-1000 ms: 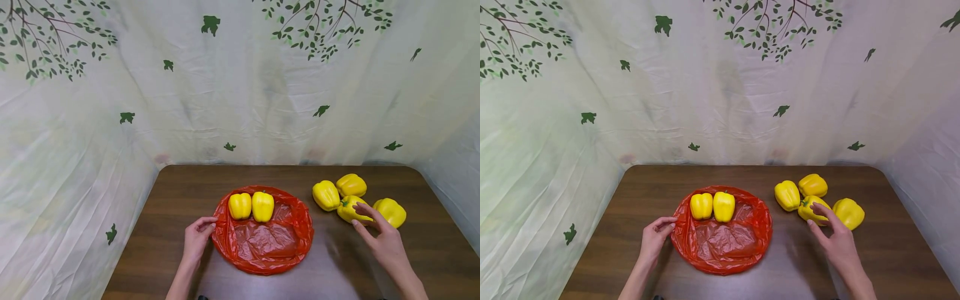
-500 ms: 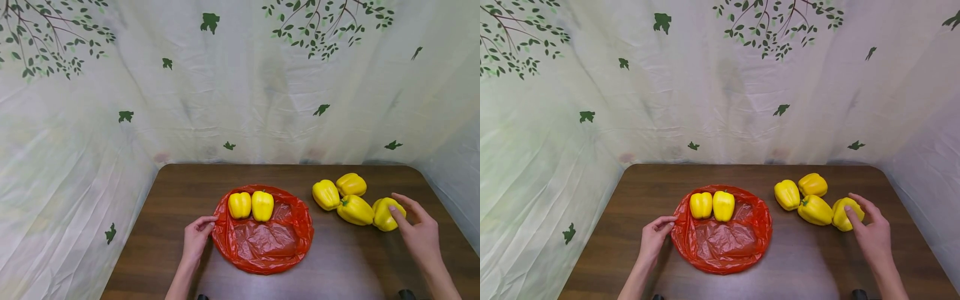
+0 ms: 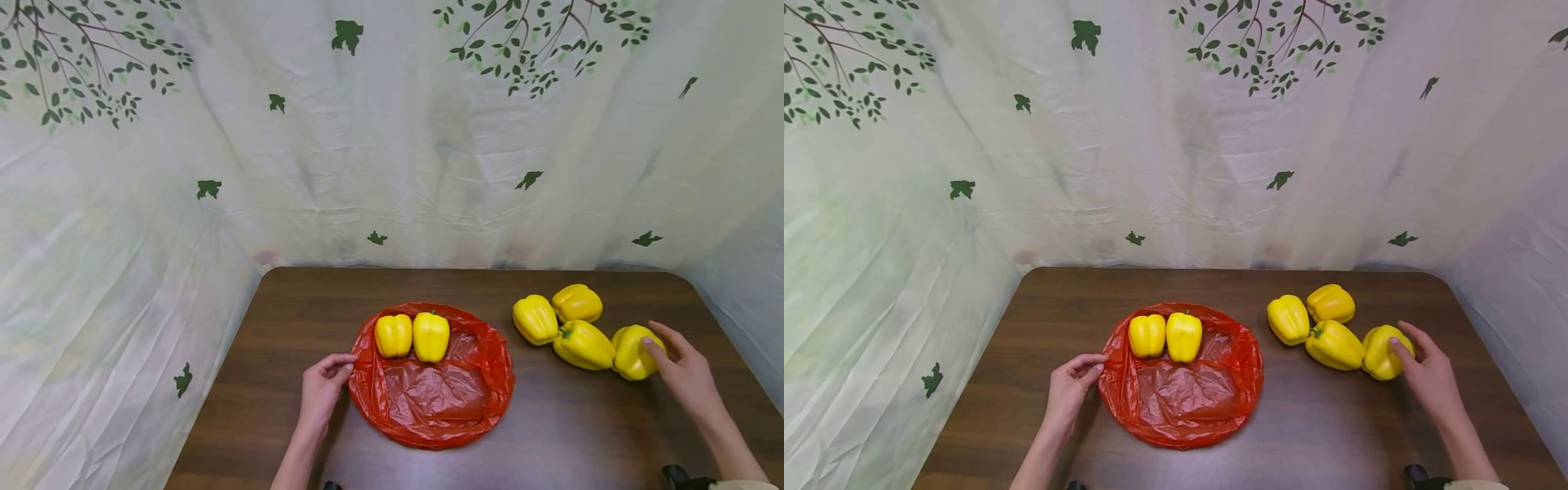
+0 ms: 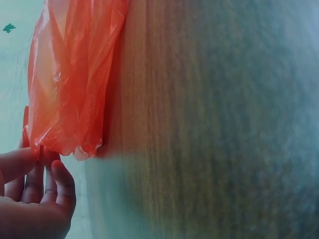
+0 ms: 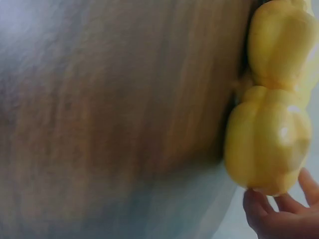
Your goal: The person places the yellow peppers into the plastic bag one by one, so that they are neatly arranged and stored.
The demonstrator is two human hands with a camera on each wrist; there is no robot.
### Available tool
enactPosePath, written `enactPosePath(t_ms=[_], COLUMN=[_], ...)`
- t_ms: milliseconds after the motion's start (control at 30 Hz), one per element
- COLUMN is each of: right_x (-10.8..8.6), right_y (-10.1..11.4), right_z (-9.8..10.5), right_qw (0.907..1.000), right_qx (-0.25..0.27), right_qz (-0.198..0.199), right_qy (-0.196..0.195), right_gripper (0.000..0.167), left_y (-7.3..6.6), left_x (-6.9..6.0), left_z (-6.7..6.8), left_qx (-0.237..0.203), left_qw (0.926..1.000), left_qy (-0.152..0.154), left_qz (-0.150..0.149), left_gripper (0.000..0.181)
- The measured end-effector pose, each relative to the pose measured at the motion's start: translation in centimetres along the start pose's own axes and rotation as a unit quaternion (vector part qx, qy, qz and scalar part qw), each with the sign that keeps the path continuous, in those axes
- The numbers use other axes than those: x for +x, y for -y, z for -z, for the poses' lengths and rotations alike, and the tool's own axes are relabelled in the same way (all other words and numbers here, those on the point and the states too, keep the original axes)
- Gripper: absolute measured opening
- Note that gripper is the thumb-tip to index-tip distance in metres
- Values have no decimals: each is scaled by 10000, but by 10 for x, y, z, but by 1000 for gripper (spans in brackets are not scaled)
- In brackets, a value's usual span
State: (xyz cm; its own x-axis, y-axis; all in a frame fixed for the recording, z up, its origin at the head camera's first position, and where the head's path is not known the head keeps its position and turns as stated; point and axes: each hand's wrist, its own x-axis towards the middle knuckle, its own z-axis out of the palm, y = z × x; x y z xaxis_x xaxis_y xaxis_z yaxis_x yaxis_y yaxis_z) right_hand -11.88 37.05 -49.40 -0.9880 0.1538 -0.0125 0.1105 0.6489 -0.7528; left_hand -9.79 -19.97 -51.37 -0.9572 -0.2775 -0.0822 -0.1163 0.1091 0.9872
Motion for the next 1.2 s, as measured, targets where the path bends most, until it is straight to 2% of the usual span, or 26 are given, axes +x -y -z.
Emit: enactPosePath(t_ms=[133,433,600,800,967,1067,1200], right_x=[3,10,9,5,0,-3,-7], right_y=[-4,0,1,-1,-3,-3,-1], right_z=[-1,0,-1,-1,-1,-2,-4], right_qw=[9988,9947,9955,9966,9976,9986,9995], right_qx=[-35,-474,-446,-405,-92,-118,-259], right_qz=[-136,-407,-367,-110,-114,-186,-196], right_qy=[467,814,748,703,676,472,7], right_gripper=[72,89,86,80,77,78,77], left_y=[0,-2,-2,-3,-3,-2,-2], left_x=[0,-1,-1,-1,0,0,0], left_z=[0,1,1,1,0,0,-1], left_qx=[67,31,-1,-11,-62,-65,-161], left_qw=[10000,9998,9999,9998,9996,9996,9995], left_qy=[49,78,87,44,32,45,89], left_qz=[45,160,148,216,277,271,247], left_gripper=[13,14,14,14,15,15,15])
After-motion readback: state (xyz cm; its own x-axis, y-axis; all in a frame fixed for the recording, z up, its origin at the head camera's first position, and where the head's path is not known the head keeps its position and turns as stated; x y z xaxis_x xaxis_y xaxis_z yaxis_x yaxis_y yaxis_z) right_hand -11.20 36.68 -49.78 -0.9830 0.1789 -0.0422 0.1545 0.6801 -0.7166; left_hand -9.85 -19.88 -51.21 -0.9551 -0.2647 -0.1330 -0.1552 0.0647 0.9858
